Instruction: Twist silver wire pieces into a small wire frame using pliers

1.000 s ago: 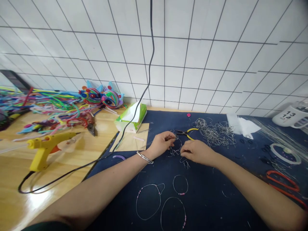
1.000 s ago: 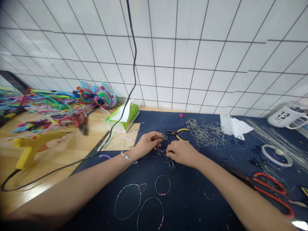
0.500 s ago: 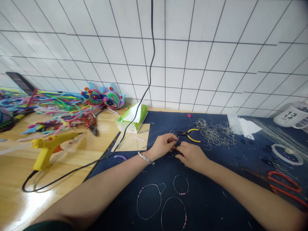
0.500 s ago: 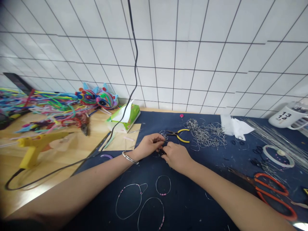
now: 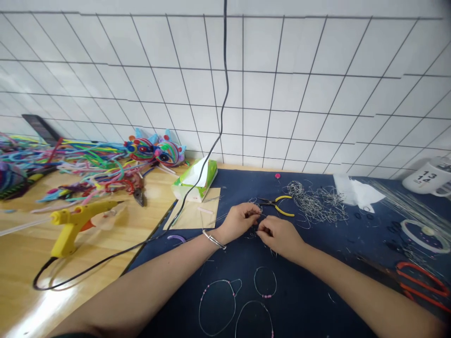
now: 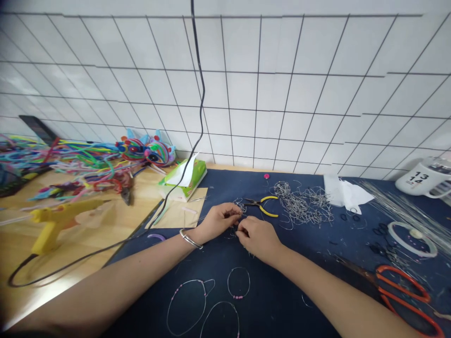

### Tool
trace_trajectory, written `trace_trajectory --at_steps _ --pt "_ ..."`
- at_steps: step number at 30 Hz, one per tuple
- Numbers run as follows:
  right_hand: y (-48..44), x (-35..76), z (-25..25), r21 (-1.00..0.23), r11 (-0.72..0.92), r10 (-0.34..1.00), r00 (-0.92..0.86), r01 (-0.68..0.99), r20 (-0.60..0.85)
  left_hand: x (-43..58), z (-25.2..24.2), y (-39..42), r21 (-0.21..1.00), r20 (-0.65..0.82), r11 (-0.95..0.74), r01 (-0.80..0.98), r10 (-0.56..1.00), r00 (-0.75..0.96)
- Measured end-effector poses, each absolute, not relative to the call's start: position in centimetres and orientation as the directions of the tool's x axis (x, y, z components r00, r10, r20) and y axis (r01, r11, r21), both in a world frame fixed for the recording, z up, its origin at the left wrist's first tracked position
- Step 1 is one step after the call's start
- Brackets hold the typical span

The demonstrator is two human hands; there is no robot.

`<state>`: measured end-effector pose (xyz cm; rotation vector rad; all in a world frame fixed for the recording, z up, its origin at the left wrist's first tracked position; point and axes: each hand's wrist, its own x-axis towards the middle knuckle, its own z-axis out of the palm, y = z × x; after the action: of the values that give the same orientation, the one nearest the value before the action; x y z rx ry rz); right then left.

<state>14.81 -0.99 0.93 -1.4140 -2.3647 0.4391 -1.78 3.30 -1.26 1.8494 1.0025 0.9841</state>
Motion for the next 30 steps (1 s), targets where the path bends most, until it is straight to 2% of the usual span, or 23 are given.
trace_trajectory --at_steps 5,17,22,24,30 --pt "-1.2 14.5 0.5 -0.363 0.451 0.89 -0.441 0.815 0.117 -1.8 -1.4 3.4 0.888 0.24 -0.359 0.287 0.895 0.377" --pt "-1.5 14.3 0.0 -0.32 0.505 0.863 -0.482 0.801 0.153 -1.9 -1.3 3.1 0.91 0.215 -0.311 0.274 0.919 0.331" --pt "-0.8 15.2 1.6 -0.396 0.601 0.778 -0.622 0.694 0.092 -2.1 -1.1 3.3 0.95 0.145 -0.216 0.226 0.944 0.295" --pt "-0.4 15.7 2.5 -0.416 0.593 0.788 -0.603 0.689 0.124 -2.1 -1.1 3.4 0.961 0.121 -0.185 0.204 0.949 0.29" --pt "-0.2 16.2 2.9 -0.363 0.623 0.773 -0.616 0.693 0.152 -2.1 -1.3 3.5 0.973 0.095 -0.152 0.176 0.951 0.296"
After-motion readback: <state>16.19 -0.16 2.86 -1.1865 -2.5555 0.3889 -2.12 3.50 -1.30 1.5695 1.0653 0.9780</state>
